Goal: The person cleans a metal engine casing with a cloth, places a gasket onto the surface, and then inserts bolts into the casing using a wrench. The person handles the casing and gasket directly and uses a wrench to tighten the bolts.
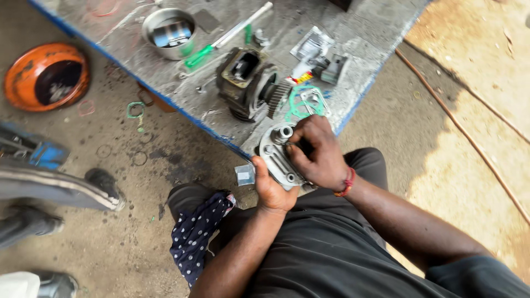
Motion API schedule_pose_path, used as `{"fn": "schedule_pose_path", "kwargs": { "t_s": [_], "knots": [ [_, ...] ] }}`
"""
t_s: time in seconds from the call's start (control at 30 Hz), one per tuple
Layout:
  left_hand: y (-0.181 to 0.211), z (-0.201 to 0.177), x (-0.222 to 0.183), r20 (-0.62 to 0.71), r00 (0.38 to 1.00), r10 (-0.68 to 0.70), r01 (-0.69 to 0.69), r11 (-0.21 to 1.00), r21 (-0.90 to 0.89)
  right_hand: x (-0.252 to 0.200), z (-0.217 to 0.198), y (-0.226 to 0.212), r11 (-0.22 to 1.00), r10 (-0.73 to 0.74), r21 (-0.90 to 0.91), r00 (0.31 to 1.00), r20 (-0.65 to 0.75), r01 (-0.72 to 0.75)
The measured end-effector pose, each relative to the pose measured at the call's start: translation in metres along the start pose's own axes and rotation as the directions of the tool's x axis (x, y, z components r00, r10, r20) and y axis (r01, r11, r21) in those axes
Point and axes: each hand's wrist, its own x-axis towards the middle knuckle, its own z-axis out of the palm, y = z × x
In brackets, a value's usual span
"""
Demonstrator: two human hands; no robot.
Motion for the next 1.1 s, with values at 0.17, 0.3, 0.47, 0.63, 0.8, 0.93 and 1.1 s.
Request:
{"fn": "schedule_pose_path", "kwargs": {
  "t_s": [0.17,0.3,0.47,0.63,0.8,0.93,1.1],
  "knots": [
    [0.011,0.010,0.000,0.001,0.999,-0.043,0.043,0.999,0.019,0.001,0.002,-0.001,0.999,0.050,0.012,0.999,-0.002,-0.050],
    [0.010,0.015,0.001,0.024,1.000,0.005,-0.006,0.999,0.040,0.003,-0.001,0.001,1.000,0.009,0.026,1.000,0.008,-0.009],
    [0.007,0.010,0.000,0.039,0.999,-0.033,0.032,0.999,0.039,-0.002,0.001,0.007,0.997,0.002,0.074,1.000,0.017,-0.003],
    [0.006,0.005,-0.001,0.019,1.000,-0.014,0.014,1.000,0.015,-0.002,0.003,0.010,1.000,-0.025,0.013,0.999,0.022,0.024],
    [0.005,0.001,-0.001,0.002,0.999,-0.037,0.037,0.999,-0.009,-0.002,0.002,0.009,0.997,0.037,0.071,0.999,0.033,-0.039],
    [0.007,0.001,0.001,-0.012,0.999,-0.030,0.030,0.999,-0.012,0.002,0.004,0.008,0.999,0.003,0.051,1.000,0.029,-0.004],
    [0.012,0.003,0.004,-0.035,0.998,-0.054,0.052,0.997,-0.063,0.005,0.004,0.005,0.998,0.010,0.069,0.998,0.057,-0.014]
  ]
}}
